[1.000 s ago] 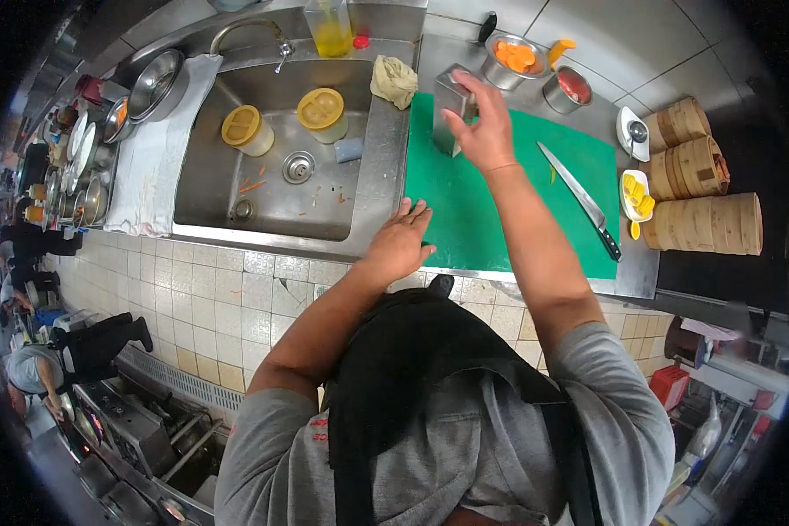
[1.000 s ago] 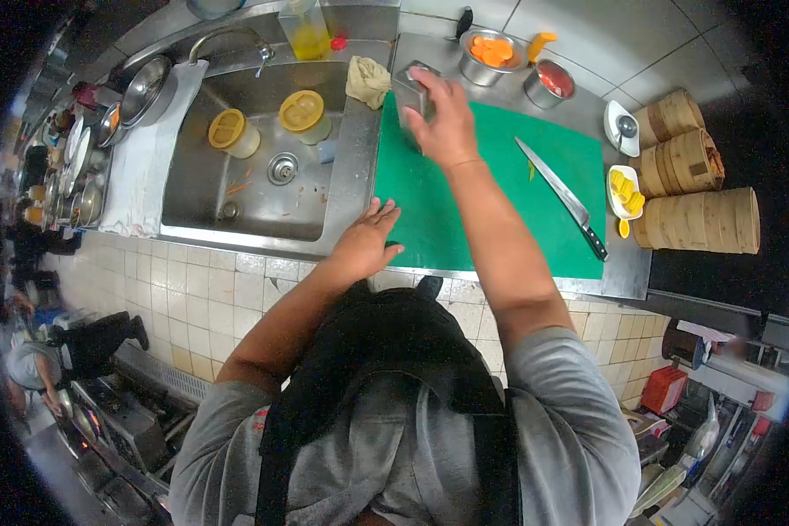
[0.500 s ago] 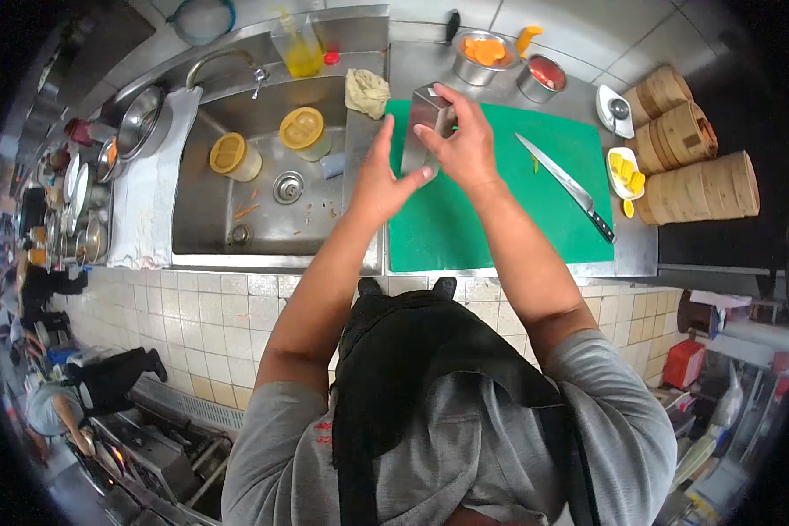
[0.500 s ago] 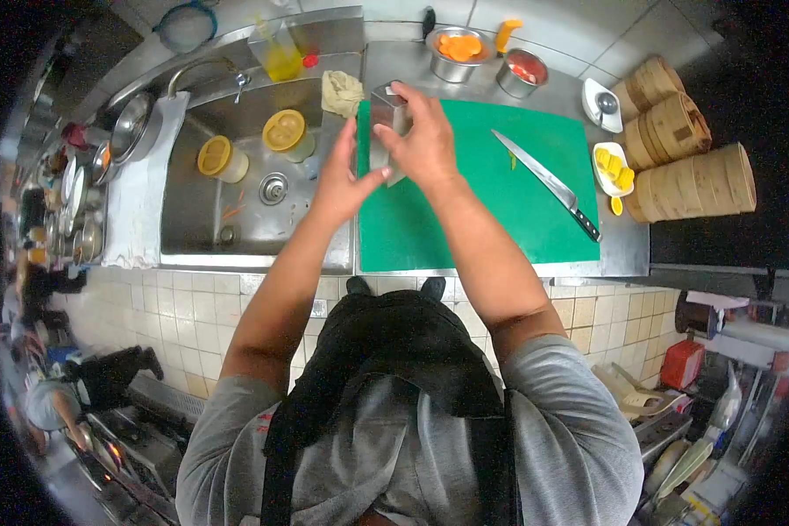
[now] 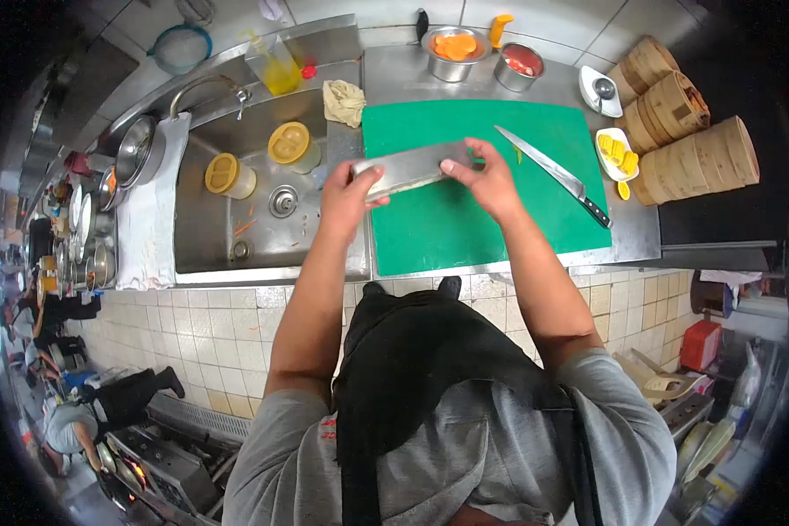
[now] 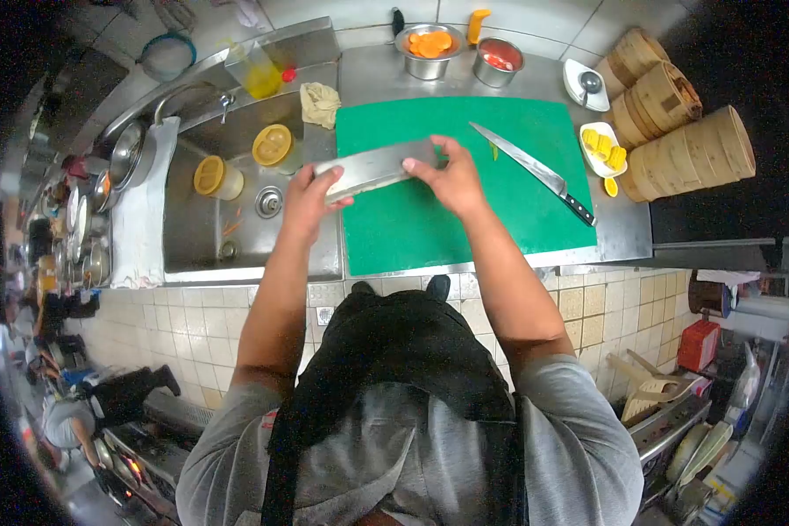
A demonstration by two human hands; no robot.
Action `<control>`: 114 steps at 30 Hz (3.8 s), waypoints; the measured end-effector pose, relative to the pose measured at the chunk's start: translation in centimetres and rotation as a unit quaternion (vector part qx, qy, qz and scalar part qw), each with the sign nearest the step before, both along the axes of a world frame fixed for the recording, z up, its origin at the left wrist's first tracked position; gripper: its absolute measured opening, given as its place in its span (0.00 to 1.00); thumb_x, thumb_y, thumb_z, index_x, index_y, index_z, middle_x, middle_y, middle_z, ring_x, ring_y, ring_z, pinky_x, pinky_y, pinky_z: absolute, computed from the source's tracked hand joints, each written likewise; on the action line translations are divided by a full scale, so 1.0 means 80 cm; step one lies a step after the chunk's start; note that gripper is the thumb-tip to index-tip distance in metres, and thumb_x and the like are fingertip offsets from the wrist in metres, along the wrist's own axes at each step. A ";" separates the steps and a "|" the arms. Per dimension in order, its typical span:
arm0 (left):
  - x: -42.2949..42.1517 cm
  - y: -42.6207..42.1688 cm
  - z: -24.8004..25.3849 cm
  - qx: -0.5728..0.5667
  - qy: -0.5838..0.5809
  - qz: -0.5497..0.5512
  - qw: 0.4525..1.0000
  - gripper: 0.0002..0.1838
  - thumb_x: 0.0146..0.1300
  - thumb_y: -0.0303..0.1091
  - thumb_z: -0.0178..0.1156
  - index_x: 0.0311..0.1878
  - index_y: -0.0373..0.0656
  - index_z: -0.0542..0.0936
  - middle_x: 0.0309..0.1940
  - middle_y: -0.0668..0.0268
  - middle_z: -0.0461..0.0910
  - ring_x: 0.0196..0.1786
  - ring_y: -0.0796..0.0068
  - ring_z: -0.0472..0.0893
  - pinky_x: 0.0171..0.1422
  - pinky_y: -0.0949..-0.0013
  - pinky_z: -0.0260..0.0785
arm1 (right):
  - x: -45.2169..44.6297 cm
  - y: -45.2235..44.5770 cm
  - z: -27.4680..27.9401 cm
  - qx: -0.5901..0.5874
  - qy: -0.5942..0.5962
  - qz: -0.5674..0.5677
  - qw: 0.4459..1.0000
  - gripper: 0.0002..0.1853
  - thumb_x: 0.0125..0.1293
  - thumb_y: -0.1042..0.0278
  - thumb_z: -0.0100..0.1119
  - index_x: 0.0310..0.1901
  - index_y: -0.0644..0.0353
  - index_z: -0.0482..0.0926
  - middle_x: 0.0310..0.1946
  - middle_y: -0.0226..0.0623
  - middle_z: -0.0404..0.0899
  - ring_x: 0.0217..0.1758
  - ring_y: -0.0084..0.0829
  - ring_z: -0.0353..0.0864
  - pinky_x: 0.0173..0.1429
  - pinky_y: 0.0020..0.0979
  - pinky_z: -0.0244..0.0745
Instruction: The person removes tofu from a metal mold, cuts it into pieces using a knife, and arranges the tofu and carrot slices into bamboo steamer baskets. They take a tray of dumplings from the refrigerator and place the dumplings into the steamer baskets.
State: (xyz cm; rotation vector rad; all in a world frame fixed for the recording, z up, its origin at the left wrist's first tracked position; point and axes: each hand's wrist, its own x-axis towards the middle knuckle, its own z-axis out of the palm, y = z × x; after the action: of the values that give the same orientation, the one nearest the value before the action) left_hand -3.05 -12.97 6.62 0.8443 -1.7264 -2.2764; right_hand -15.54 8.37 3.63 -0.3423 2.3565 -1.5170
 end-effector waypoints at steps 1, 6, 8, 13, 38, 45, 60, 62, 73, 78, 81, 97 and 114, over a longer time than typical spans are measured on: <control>-0.002 -0.006 0.013 -0.096 -0.040 -0.022 0.994 0.25 0.62 0.39 0.70 0.55 0.31 0.77 0.45 0.58 0.81 0.41 0.65 0.84 0.37 0.64 0.82 | 0.012 -0.003 0.003 -0.001 -0.003 0.006 1.000 0.45 0.56 0.53 0.78 0.70 0.65 0.66 0.64 0.54 0.71 0.60 0.46 0.78 0.66 0.44 0.75; -0.032 -0.007 0.041 -0.219 -0.111 -0.094 0.965 0.28 0.66 0.49 0.65 0.52 0.29 0.79 0.40 0.54 0.85 0.32 0.68 0.85 0.33 0.67 0.79 | 0.070 -0.063 0.020 0.044 0.337 0.138 0.930 0.51 0.47 0.62 0.81 0.72 0.62 0.62 0.68 0.57 0.67 0.71 0.58 0.67 0.72 0.50 0.66; -0.038 -0.006 0.035 -0.205 -0.108 -0.152 0.961 0.28 0.70 0.52 0.59 0.54 0.31 0.79 0.40 0.54 0.86 0.30 0.69 0.85 0.35 0.66 0.77 | 0.059 -0.072 -0.005 0.009 0.411 0.100 0.906 0.50 0.48 0.74 0.77 0.73 0.59 0.59 0.64 0.55 0.72 0.69 0.57 0.70 0.71 0.49 0.69; -0.024 -0.004 0.047 -0.112 -0.007 -0.101 0.988 0.25 0.74 0.51 0.55 0.62 0.39 0.76 0.43 0.58 0.86 0.40 0.71 0.86 0.47 0.70 0.76 | 0.024 -0.074 0.058 -0.054 0.299 0.055 0.951 0.48 0.51 0.75 0.74 0.74 0.59 0.59 0.61 0.52 0.75 0.63 0.53 0.75 0.65 0.44 0.75; -0.113 -0.007 -0.007 -0.278 0.170 -0.124 0.937 0.46 0.61 0.33 0.73 0.77 0.44 0.57 0.66 0.54 0.73 0.66 0.64 0.75 0.68 0.64 0.70 | -0.013 -0.001 0.039 0.047 0.296 0.065 0.952 0.42 0.56 0.72 0.72 0.73 0.56 0.64 0.69 0.52 0.69 0.69 0.52 0.72 0.72 0.43 0.69; -0.135 -0.020 -0.002 -0.328 0.109 -0.105 0.932 0.36 0.63 0.38 0.72 0.68 0.35 0.64 0.55 0.56 0.80 0.57 0.68 0.81 0.62 0.66 0.72 | -0.045 0.254 -0.018 0.546 0.036 -0.142 0.825 0.25 0.61 0.73 0.56 0.63 0.52 0.74 0.58 0.44 0.80 0.62 0.48 0.78 0.65 0.49 0.73; -0.143 -0.012 0.010 -0.418 0.046 -0.114 0.900 0.37 0.59 0.39 0.74 0.64 0.32 0.65 0.47 0.52 0.84 0.48 0.65 0.85 0.53 0.64 0.75 | 0.004 0.297 -0.051 0.254 0.151 -0.008 0.955 0.30 0.56 0.76 0.58 0.64 0.58 0.70 0.51 0.56 0.79 0.54 0.56 0.79 0.58 0.47 0.75; -0.148 -0.014 0.001 -0.388 0.093 -0.097 0.912 0.36 0.59 0.38 0.74 0.62 0.33 0.65 0.47 0.51 0.84 0.49 0.62 0.85 0.54 0.63 0.75 | 0.016 0.292 -0.050 0.205 0.105 -0.018 0.973 0.29 0.61 0.77 0.56 0.67 0.59 0.71 0.51 0.58 0.81 0.55 0.53 0.82 0.60 0.43 0.75; -0.148 -0.012 0.006 -0.438 0.067 -0.103 0.890 0.34 0.59 0.40 0.73 0.61 0.33 0.67 0.49 0.47 0.83 0.54 0.50 0.84 0.59 0.58 0.74 | 0.110 0.211 0.134 0.127 0.244 0.059 0.959 0.16 0.67 0.72 0.64 0.57 0.56 0.83 0.34 0.44 0.82 0.33 0.39 0.81 0.39 0.35 0.75; -0.154 -0.018 -0.008 -0.459 0.075 -0.097 0.880 0.34 0.59 0.41 0.74 0.60 0.33 0.67 0.49 0.45 0.83 0.55 0.47 0.83 0.59 0.56 0.74 | 0.118 0.198 0.153 0.181 0.262 0.052 0.946 0.17 0.65 0.70 0.66 0.56 0.53 0.83 0.31 0.42 0.80 0.32 0.41 0.80 0.37 0.38 0.74; -0.153 -0.017 -0.008 -0.447 0.078 -0.097 0.886 0.34 0.58 0.40 0.74 0.59 0.34 0.68 0.49 0.44 0.83 0.55 0.46 0.83 0.59 0.56 0.74 | 0.116 0.194 0.154 0.197 0.275 0.048 0.940 0.17 0.65 0.70 0.66 0.56 0.52 0.84 0.31 0.41 0.80 0.31 0.42 0.80 0.36 0.39 0.74; -0.149 -0.002 0.004 -0.481 0.048 -0.105 0.869 0.33 0.57 0.41 0.74 0.59 0.35 0.68 0.49 0.45 0.83 0.54 0.47 0.83 0.58 0.56 0.75 | 0.112 0.165 0.137 0.200 0.302 0.028 0.932 0.17 0.66 0.71 0.65 0.56 0.51 0.84 0.32 0.40 0.80 0.32 0.42 0.81 0.37 0.40 0.75; -0.163 -0.020 -0.044 -0.335 0.055 -0.370 0.865 0.47 0.39 0.39 0.79 0.66 0.37 0.72 0.54 0.56 0.83 0.57 0.62 0.81 0.63 0.64 0.73 | 0.090 0.199 0.157 0.208 0.212 0.084 0.951 0.18 0.66 0.74 0.64 0.58 0.55 0.82 0.33 0.42 0.79 0.34 0.41 0.78 0.43 0.35 0.74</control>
State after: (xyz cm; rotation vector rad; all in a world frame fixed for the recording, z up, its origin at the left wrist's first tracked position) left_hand -16.06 -14.53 3.12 -0.1275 -2.8423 -1.6972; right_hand -8.32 24.32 16.21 -0.8028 2.8031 -0.9001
